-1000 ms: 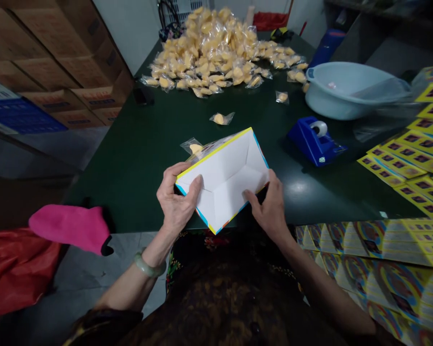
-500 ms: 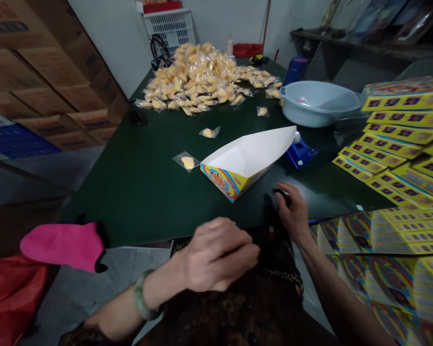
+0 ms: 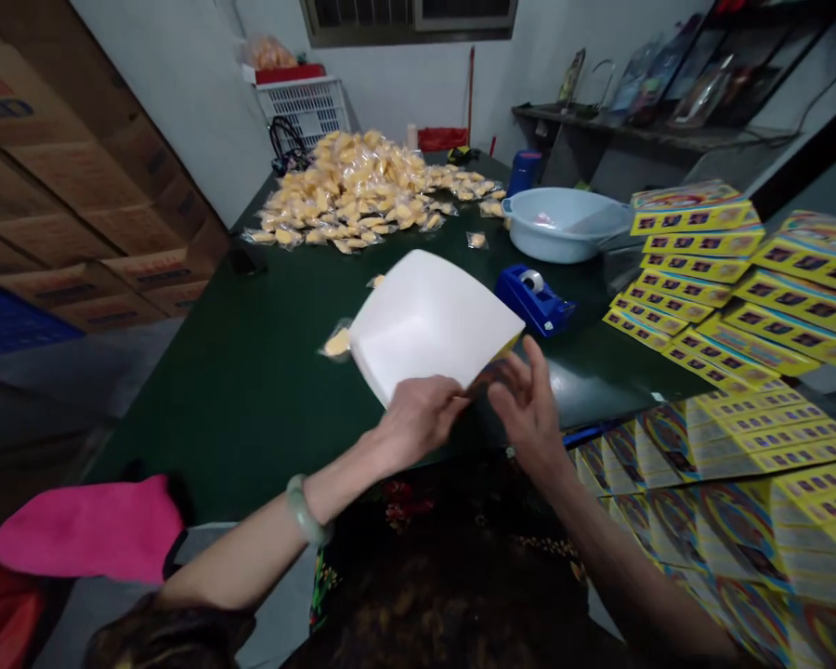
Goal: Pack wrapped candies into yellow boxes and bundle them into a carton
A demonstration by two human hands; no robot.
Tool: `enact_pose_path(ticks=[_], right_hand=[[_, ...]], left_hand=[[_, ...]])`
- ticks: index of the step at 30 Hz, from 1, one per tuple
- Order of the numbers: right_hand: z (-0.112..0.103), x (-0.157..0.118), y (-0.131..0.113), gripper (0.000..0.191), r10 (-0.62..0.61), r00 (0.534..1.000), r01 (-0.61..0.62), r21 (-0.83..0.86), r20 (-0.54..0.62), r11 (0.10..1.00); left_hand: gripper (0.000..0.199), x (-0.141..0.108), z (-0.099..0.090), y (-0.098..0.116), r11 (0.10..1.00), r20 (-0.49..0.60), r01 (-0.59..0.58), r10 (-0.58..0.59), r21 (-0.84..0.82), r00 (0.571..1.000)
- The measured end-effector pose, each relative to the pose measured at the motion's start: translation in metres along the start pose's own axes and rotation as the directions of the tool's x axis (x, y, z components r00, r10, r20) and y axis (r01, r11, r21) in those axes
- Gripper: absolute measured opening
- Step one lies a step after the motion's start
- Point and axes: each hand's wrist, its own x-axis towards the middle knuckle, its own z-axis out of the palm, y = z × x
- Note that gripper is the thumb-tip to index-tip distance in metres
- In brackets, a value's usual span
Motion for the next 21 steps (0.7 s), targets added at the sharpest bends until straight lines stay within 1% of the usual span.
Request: enact_pose_path(ticks=[2, 3, 4, 5, 7, 8, 9, 11, 13, 14, 15, 17, 18, 21], right_hand=[[-0.003, 0.034, -0.002, 0.066, -0.002, 1.0, 0.003, -0.033, 0.02, 0.999], [-0.005, 0.051, -0.002, 0.056, 0.0, 0.999, 0.002, -0.063, 0.034, 0.998], [-0.006, 0.065, -0.001, 0.047, -0.003, 0.998, 0.009, -0.097, 0.06, 0.995], [-0.008, 0.077, 0.0, 0.04, -0.017, 0.994, 0.031, -0.134, 0.105, 0.99], [-0.011, 0.091, 0.002, 0.027, -0.074, 0.985, 0.109, -0.227, 0.157, 0.968], [-0.012, 0.094, 0.003, 0.023, -0.116, 0.982, 0.156, -0.281, 0.152, 0.947], [-0.014, 0.095, 0.002, 0.02, -0.161, 0.979, 0.195, -0.34, 0.126, 0.92], [-0.015, 0.095, 0.0, 0.021, -0.237, 0.97, 0.234, -0.442, 0.049, 0.866], [-0.016, 0.096, -0.002, 0.022, -0.27, 0.963, 0.231, -0.505, -0.005, 0.832], [-0.016, 0.098, -0.003, 0.023, -0.269, 0.963, 0.218, -0.526, -0.021, 0.822], [-0.015, 0.099, -0.003, 0.023, -0.261, 0.965, 0.198, -0.546, -0.039, 0.814], [-0.013, 0.102, 0.0, 0.025, -0.216, 0.974, 0.136, -0.578, -0.071, 0.804], [-0.012, 0.103, 0.002, 0.026, -0.172, 0.982, 0.096, -0.576, -0.078, 0.812], [-0.009, 0.101, 0.008, 0.03, -0.036, 0.999, 0.014, -0.507, -0.034, 0.862]], left_hand=[[0.016, 0.009, 0.004, 0.023, 0.978, 0.131, -0.01, 0.038, -0.207, 0.991], [0.02, 0.013, 0.001, 0.03, 0.964, 0.185, -0.002, 0.053, -0.265, 0.981], [0.025, 0.017, -0.003, 0.032, 0.955, 0.226, 0.018, 0.052, -0.296, 0.973], [0.028, 0.018, -0.009, 0.032, 0.957, 0.254, 0.047, 0.028, -0.286, 0.967], [0.029, 0.016, -0.025, 0.022, 0.973, 0.286, 0.136, -0.078, -0.188, 0.955], [0.029, 0.013, -0.032, 0.016, 0.978, 0.311, 0.177, -0.135, -0.112, 0.941], [0.03, 0.009, -0.038, 0.008, 0.98, 0.348, 0.198, -0.175, -0.03, 0.921], [0.038, 0.002, -0.045, -0.004, 0.974, 0.451, 0.183, -0.223, 0.13, 0.864], [0.046, 0.001, -0.043, -0.011, 0.959, 0.53, 0.134, -0.252, 0.25, 0.81], [0.049, 0.003, -0.04, -0.013, 0.949, 0.549, 0.115, -0.265, 0.292, 0.792], [0.051, 0.006, -0.036, -0.015, 0.942, 0.556, 0.105, -0.275, 0.318, 0.784], [0.051, 0.014, -0.028, -0.019, 0.951, 0.567, 0.094, -0.254, 0.296, 0.784], [0.05, 0.018, -0.023, -0.022, 0.961, 0.574, 0.088, -0.229, 0.263, 0.786], [0.046, 0.021, -0.008, -0.031, 0.982, 0.561, 0.054, -0.147, 0.179, 0.815]])
